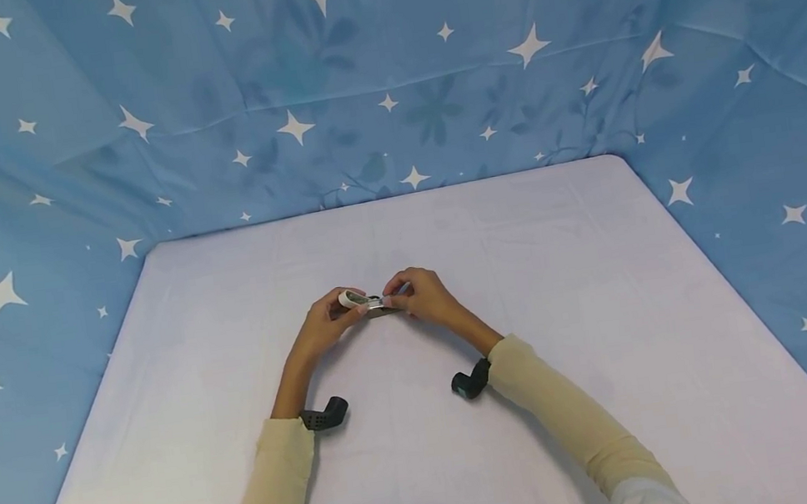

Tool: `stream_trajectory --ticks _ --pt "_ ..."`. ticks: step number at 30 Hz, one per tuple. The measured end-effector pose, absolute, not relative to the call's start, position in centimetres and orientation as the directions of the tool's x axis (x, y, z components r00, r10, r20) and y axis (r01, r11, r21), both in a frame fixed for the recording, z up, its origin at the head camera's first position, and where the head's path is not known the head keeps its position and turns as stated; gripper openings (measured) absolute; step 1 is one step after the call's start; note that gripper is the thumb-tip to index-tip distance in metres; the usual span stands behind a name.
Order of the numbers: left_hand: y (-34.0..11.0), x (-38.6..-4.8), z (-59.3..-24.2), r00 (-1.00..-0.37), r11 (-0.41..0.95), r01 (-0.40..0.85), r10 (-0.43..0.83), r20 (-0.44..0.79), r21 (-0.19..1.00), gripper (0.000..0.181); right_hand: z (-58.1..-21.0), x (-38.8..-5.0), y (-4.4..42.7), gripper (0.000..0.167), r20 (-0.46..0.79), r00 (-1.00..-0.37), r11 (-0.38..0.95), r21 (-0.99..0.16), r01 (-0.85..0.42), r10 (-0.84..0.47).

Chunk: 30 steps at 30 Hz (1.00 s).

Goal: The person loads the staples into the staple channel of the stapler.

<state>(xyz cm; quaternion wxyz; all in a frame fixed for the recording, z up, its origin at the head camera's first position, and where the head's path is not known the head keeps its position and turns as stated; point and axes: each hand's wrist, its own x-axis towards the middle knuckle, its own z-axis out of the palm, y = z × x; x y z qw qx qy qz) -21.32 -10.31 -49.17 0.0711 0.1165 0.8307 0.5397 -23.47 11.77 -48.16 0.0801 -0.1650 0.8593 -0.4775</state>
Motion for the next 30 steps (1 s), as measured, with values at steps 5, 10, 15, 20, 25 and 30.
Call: stream_trajectory --ticks 5,10,15,20,25,30 --pt "-10.27 -21.2 -49.16 -0.962 0.386 0.13 0.272 0.021 0.913 0.026 -48.21 -23.47 11.82 0.016 0.009 -0.932 0.487 -0.851 -0.197 -0.362" --pt "-10.26 -21.32 -49.36 -0.961 0.382 0.13 0.275 0.022 0.915 0.026 -48.26 -23.5 11.77 0.015 0.008 -0.931 0.494 -0.846 -0.201 -0.365" --pt "-10.24 -21.39 -49.36 -0.963 0.4 0.126 0.27 0.014 0.908 0.026 -48.06 -23.38 11.68 0.014 0.01 -0.931 0.505 -0.838 -0.207 -0.364" --pt "-10.25 -21.32 -49.13 -0.964 0.411 0.125 0.267 0.012 0.903 0.027 -47.92 -23.38 11.66 0.013 0.008 -0.931 0.504 -0.839 -0.205 -0.365" --pt "-10.21 -21.24 -49.01 -0.964 0.418 0.13 0.266 0.015 0.899 0.027 -48.16 -23.6 11.75 0.015 -0.028 -0.934 0.498 -0.851 -0.164 -0.357" --pt "-10.22 -21.23 -49.06 -0.963 0.42 0.131 0.268 0.015 0.898 0.028 -48.33 -23.78 11.9 0.016 -0.074 -0.932 0.47 -0.876 -0.109 -0.354"
